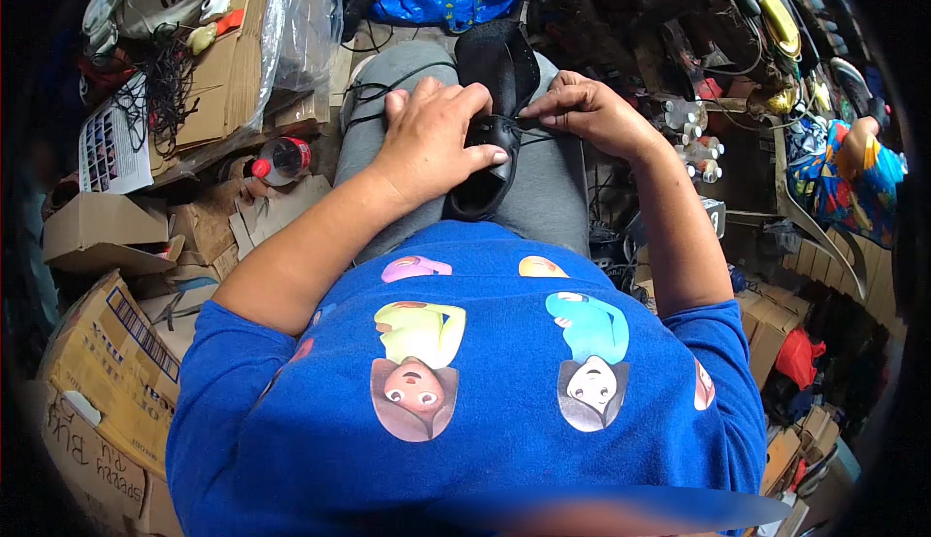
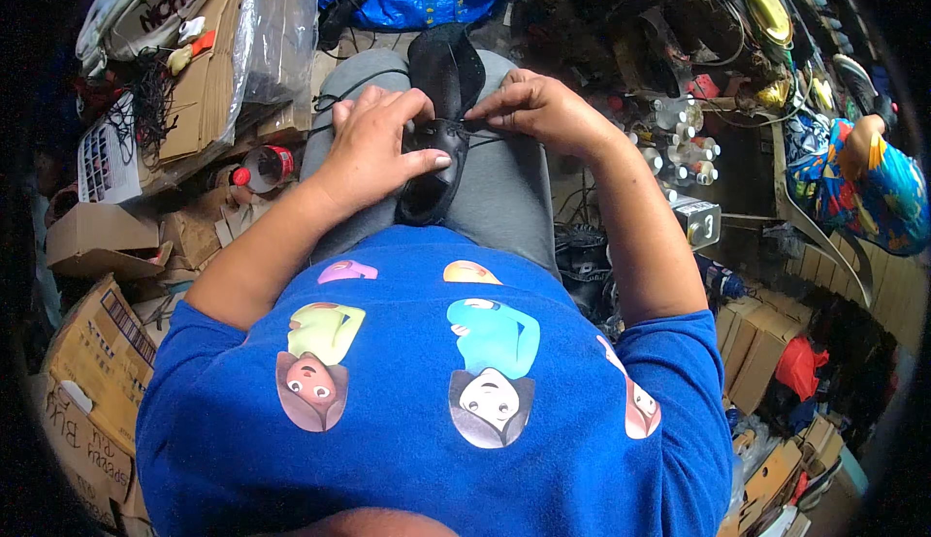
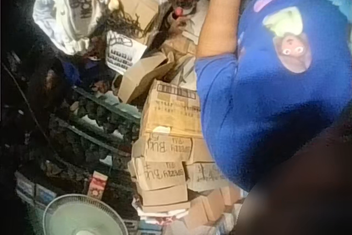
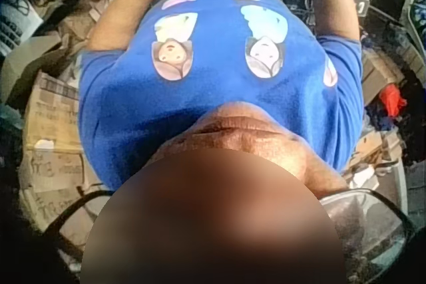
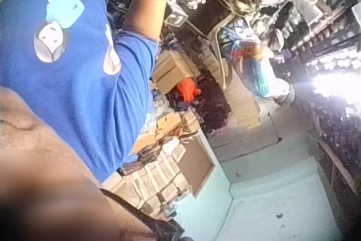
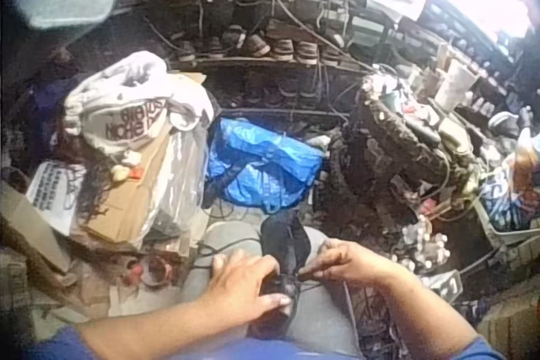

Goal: The person is stitching or lacing parts of a black shoe by hand.

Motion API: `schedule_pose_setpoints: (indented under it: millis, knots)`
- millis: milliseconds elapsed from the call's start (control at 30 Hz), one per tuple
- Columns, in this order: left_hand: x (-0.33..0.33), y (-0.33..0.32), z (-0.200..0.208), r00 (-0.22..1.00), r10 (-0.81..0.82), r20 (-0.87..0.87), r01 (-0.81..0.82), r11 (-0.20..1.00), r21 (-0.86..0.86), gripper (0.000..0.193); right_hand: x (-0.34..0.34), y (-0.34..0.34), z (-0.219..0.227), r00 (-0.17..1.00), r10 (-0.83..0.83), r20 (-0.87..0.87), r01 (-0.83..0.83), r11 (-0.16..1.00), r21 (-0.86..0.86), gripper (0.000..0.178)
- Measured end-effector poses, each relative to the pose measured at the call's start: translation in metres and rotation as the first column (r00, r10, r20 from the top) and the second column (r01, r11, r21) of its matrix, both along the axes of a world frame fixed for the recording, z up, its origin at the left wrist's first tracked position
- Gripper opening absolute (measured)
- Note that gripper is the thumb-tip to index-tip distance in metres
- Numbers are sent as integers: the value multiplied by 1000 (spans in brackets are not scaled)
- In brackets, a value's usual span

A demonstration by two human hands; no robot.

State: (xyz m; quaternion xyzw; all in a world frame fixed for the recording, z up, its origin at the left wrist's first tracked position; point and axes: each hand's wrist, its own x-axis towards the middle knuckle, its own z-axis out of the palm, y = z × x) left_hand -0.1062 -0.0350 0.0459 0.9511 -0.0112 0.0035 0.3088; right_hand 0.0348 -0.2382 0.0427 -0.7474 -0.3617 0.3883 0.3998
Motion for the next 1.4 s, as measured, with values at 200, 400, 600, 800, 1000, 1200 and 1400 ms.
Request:
schedule_pose_setpoints:
  millis: [200, 400, 600, 800, 1000, 1200, 1400]
  knots:
    - [-5, 0, -13, 990, 26, 142, -19, 999, -46, 23, 3, 0, -5, 1000, 25, -6, -25, 999, 35, 22]
    - [-1, 5, -5, 998, 30, 53, -25, 995, -98, 22, 1, 2, -2, 1000, 7, -27, -6, 1000, 21, 20]
    - [3, 5, 1, 995, 56, -78, -64, 993, -103, 23, 1, 4, -3, 1000, 18, -2, -18, 1000, 16, 20]
    - [-2, 3, -5, 996, 59, 69, -51, 992, -116, 19, 4, 4, -6, 999, 37, 8, -37, 999, 24, 20]
    - [-2, -1, -14, 976, 77, 202, -44, 986, -163, 18, 3, 7, -6, 999, 33, 20, -34, 999, 33, 20]
    - [-1, -1, -16, 988, 54, 141, -33, 988, -150, 17, -4, 7, -11, 997, -49, 65, 46, 998, 35, 20]
    - [-3, 0, -16, 985, 10, 170, 18, 987, -159, 20, -18, 8, -9, 971, -120, 206, 104, 991, 86, 19]
